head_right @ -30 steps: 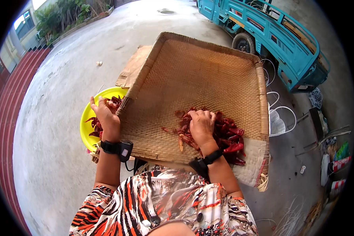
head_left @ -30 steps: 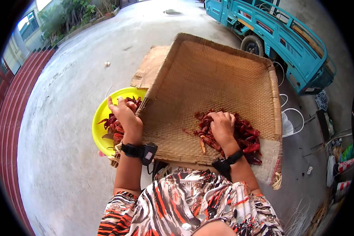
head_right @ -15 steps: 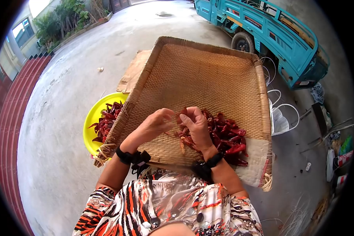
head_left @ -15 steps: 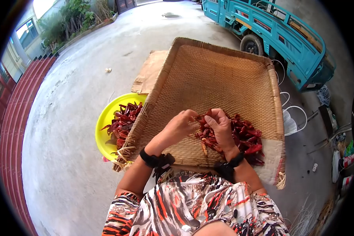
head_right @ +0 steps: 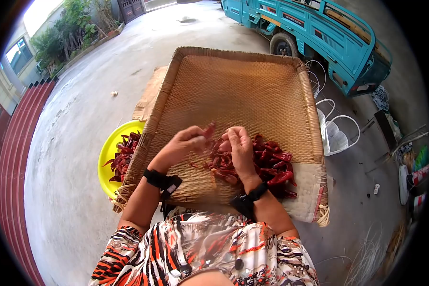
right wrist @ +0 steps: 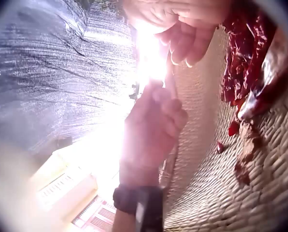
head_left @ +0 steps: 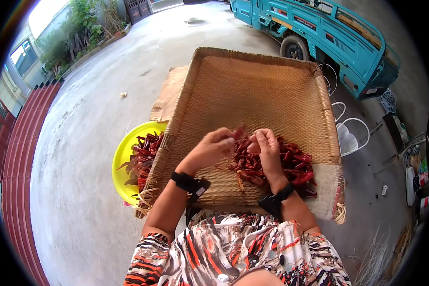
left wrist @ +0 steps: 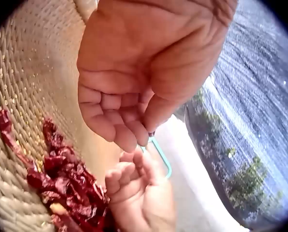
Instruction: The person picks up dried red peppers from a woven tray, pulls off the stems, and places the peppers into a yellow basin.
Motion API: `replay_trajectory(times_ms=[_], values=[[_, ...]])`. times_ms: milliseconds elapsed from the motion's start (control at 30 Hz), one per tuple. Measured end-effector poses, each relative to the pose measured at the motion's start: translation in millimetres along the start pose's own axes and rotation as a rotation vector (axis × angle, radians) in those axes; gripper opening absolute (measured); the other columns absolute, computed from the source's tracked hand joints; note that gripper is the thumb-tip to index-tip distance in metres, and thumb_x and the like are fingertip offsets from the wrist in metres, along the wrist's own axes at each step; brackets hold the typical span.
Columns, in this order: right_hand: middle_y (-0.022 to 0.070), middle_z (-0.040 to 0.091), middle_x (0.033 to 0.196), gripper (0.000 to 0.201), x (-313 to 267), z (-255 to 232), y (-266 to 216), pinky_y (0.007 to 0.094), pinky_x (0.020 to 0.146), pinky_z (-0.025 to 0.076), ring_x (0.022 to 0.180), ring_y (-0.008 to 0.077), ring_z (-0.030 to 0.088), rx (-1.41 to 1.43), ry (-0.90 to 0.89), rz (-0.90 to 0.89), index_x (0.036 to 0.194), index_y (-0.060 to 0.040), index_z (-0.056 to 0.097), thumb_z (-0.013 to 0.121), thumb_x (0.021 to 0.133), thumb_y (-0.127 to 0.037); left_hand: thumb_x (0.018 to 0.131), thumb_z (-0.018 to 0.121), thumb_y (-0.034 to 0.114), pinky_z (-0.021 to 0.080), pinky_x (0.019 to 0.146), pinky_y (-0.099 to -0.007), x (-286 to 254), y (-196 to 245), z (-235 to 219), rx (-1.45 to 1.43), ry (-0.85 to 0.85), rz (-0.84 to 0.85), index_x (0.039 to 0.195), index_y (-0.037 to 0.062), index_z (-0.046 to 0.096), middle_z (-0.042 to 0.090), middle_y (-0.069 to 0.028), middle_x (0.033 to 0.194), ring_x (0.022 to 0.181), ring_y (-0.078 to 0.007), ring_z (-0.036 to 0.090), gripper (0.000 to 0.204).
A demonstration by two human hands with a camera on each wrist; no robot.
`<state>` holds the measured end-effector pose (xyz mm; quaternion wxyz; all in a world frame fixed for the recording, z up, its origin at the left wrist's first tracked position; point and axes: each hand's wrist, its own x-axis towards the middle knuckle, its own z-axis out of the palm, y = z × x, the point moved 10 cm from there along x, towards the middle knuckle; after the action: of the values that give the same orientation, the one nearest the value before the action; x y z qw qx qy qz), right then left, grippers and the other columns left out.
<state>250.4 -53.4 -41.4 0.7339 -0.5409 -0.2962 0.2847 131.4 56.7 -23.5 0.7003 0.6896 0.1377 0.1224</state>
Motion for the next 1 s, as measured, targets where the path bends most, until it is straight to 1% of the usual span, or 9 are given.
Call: replay_trajectory(times_ms=[100, 167, 267, 367, 467, 600, 700, 833, 1000], values=[[0.0053, 0.062, 0.093, 0.014, 3, -7, -9, 0.0276, 0.072, 0.053, 0.079, 0.0128, 0.062, -0.263, 0.064, -0.155, 0.107, -0.0038, 0.056, 0.055, 0.096, -0.011, 0.099, 0.053, 0.018, 0.047, 0.071, -0.0255, -12, 8, -35, -0.47, 0.141, 0.093, 0.107, 0.0068, 0.058, 0.059, -0.0011, 0.081, 0.072, -0.0128, 0.057, 0.015], [0.0077, 0.063, 0.096, 0.018, -1, -1, -20, 0.0306, 0.074, 0.053, 0.084, 0.0167, 0.063, -0.545, 0.089, -0.278, 0.111, -0.0041, 0.057, 0.057, 0.093, -0.009, 0.101, 0.05, 0.021, 0.045, 0.072, -0.0261, -22, 33, -58, -0.549, 0.091, 0.351, 0.111, 0.0085, 0.058, 0.059, -0.0007, 0.086, 0.076, -0.014, 0.054, 0.018], [0.0119, 0.062, 0.102, 0.027, -3, 17, -13, 0.037, 0.082, 0.052, 0.094, 0.0257, 0.061, -0.737, -0.001, -0.236, 0.114, -0.004, 0.057, 0.062, 0.088, -0.008, 0.101, 0.049, 0.026, 0.043, 0.074, -0.0272, -41, 47, -86, -0.959, 0.09, 0.584, 0.114, 0.0116, 0.058, 0.059, 0.0006, 0.09, 0.082, -0.0144, 0.05, 0.021], [0.0137, 0.061, 0.108, 0.029, -4, 28, -11, 0.0407, 0.09, 0.049, 0.104, 0.0305, 0.057, -0.982, -0.078, -0.357, 0.113, -0.0044, 0.057, 0.064, 0.086, -0.009, 0.098, 0.053, 0.038, 0.042, 0.082, -0.0335, -61, 62, -109, -1.159, -0.113, 0.867, 0.129, 0.0185, 0.056, 0.06, 0.0, 0.1, 0.087, -0.0163, 0.049, 0.037], [0.0137, 0.059, 0.113, 0.035, -6, 35, 4, 0.0423, 0.095, 0.045, 0.107, 0.0335, 0.054, -1.137, -0.165, -0.395, 0.118, -0.0066, 0.058, 0.064, 0.083, -0.008, 0.094, 0.057, 0.047, 0.042, 0.086, -0.0345, -77, 60, -138, -1.278, -0.019, 0.991, 0.137, 0.0203, 0.051, 0.061, -0.0004, 0.107, 0.09, -0.0172, 0.05, 0.051], [0.0126, 0.059, 0.113, 0.033, -8, 50, 12, 0.0427, 0.093, 0.046, 0.106, 0.034, 0.055, -1.333, -0.287, -0.448, 0.116, -0.0091, 0.062, 0.061, 0.083, -0.008, 0.095, 0.054, 0.049, 0.043, 0.086, -0.0336, -77, 64, -132, -1.229, -0.03, 0.919, 0.14, 0.0202, 0.048, 0.064, -0.0041, 0.109, 0.091, -0.0181, 0.052, 0.054], [0.0115, 0.059, 0.113, 0.026, -1, 50, 19, 0.0438, 0.089, 0.048, 0.105, 0.034, 0.055, -1.38, -0.33, -0.382, 0.109, -0.009, 0.063, 0.06, 0.083, -0.008, 0.097, 0.053, 0.044, 0.048, 0.08, -0.0312, -53, 47, -106, -1.157, 0.012, 0.69, 0.138, 0.0141, 0.049, 0.064, -0.0067, 0.108, 0.086, -0.0173, 0.057, 0.051], [0.0106, 0.06, 0.11, 0.018, 8, 48, 24, 0.0445, 0.083, 0.05, 0.102, 0.0336, 0.057, -1.415, -0.388, -0.348, 0.101, -0.0086, 0.062, 0.059, 0.083, -0.007, 0.1, 0.053, 0.026, 0.051, 0.072, -0.0246, -33, 26, -66, -0.563, 0.17, 0.263, 0.127, 0.0033, 0.052, 0.064, -0.0066, 0.101, 0.083, -0.0125, 0.062, 0.035], [0.0096, 0.06, 0.106, 0.02, -4, 60, 13, 0.0444, 0.08, 0.052, 0.097, 0.0321, 0.06, -1.445, -0.488, -0.575, 0.1, -0.0115, 0.064, 0.06, 0.081, -0.005, 0.095, 0.063, 0.023, 0.051, 0.077, -0.0252, -21, -12, -30, -0.296, 0.017, -0.017, 0.123, 0.0042, 0.055, 0.063, -0.0036, 0.099, 0.085, -0.0105, 0.061, 0.034]])
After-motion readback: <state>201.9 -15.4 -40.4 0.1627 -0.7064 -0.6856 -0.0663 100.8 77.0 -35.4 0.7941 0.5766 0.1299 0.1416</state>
